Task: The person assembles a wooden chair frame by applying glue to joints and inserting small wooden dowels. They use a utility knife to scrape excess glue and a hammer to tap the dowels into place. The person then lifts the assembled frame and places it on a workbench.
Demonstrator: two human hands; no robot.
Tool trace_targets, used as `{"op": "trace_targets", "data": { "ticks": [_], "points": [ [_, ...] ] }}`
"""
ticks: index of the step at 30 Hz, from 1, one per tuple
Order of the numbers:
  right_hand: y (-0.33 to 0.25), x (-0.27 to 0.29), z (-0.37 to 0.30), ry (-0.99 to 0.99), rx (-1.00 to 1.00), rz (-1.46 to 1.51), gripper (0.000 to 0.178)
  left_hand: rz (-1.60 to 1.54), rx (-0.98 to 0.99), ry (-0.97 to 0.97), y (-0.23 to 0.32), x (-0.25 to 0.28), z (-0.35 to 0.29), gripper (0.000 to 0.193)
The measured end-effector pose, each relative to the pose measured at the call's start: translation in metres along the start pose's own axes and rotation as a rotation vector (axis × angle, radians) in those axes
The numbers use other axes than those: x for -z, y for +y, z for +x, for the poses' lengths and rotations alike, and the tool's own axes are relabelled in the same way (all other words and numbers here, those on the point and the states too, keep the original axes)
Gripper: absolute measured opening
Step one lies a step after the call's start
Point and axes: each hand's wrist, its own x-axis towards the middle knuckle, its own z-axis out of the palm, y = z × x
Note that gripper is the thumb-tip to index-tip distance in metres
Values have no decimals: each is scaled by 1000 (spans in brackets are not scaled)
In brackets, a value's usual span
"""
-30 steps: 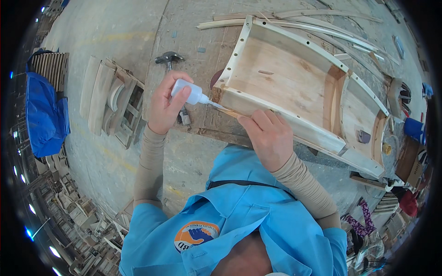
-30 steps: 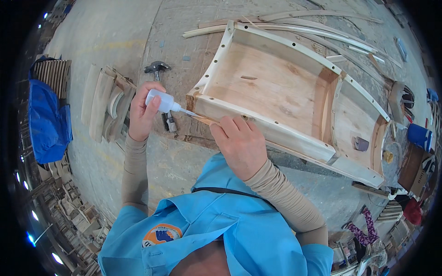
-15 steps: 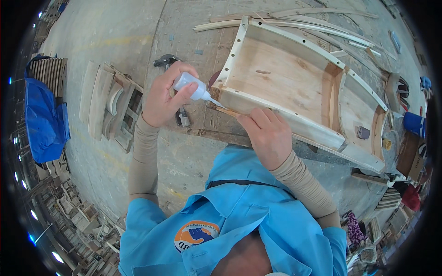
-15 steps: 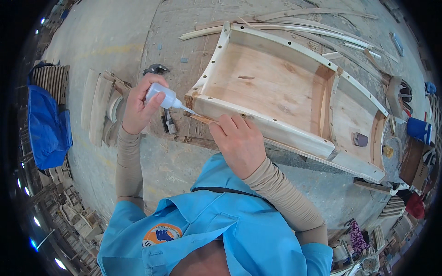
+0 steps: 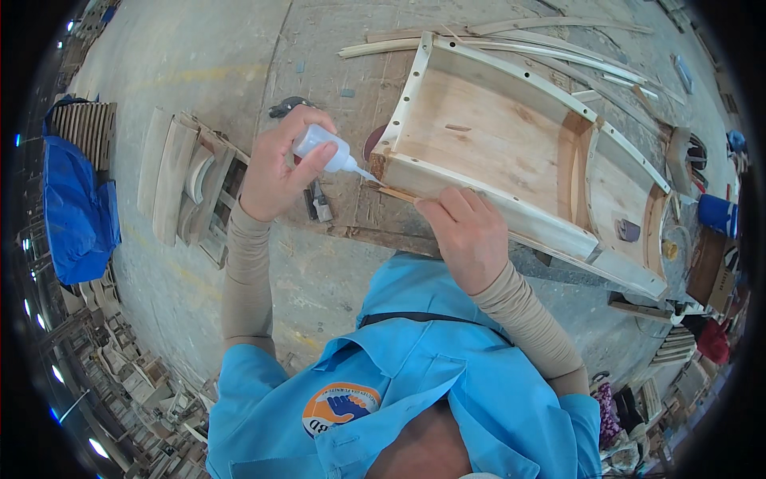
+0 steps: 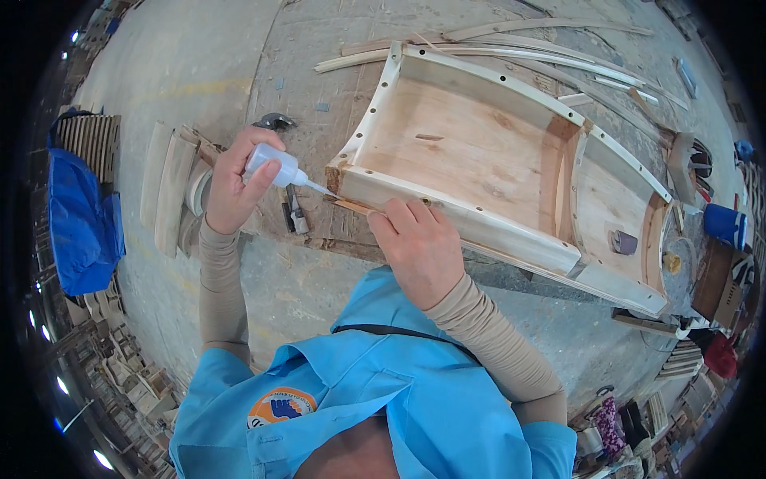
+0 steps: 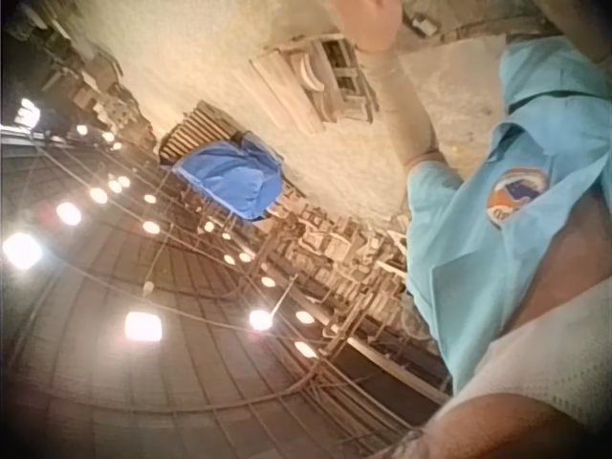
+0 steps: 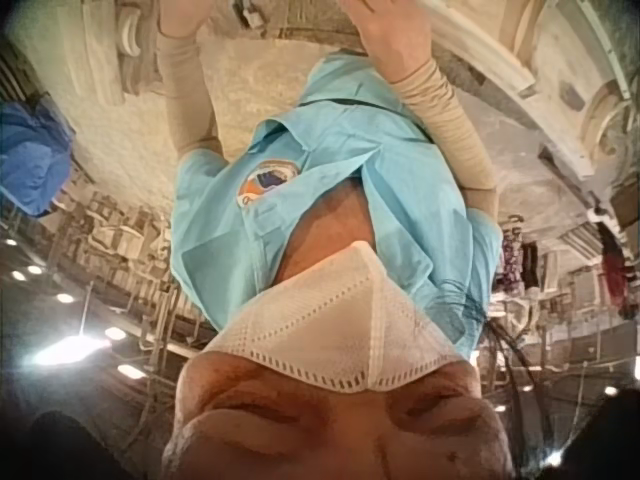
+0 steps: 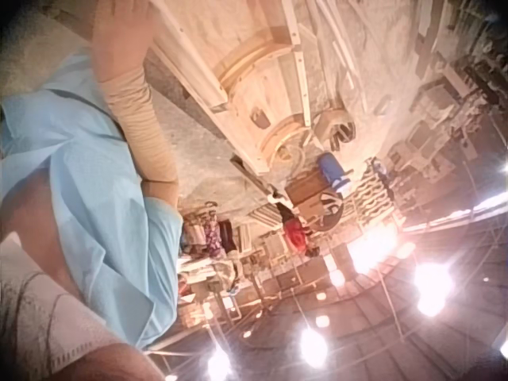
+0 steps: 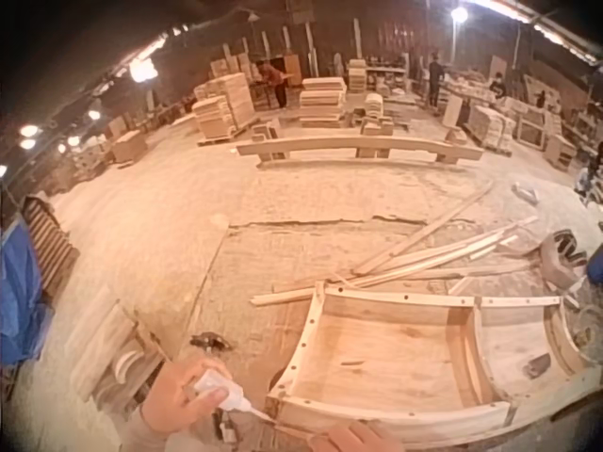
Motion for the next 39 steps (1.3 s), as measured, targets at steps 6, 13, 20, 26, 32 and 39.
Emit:
{"op": "trace_targets", "data": {
  "ticks": [6, 13, 20, 26, 32, 39],
  "points": [
    [-1, 0, 0, -21, -9, -4, 21, -23, -29, 3, 6, -10, 4, 17],
    [-2, -1, 1, 5, -11, -9, 19, 34, 19, -29, 2, 3, 4, 20],
    [-5, -1, 3, 37, -25, 1, 20, 20, 43, -28, 2, 4, 2, 21],
    [-4, -2, 2, 37, -22, -4, 18, -61, 42, 3, -7, 2, 0, 21],
    [-4, -4, -1, 30, -24, 2, 16, -514, 164, 134, -49, 1, -12, 22],
    [-6, -5, -3, 60, -37, -18, 20, -1046, 160, 430, -99, -6, -41, 31]
  ]
}}
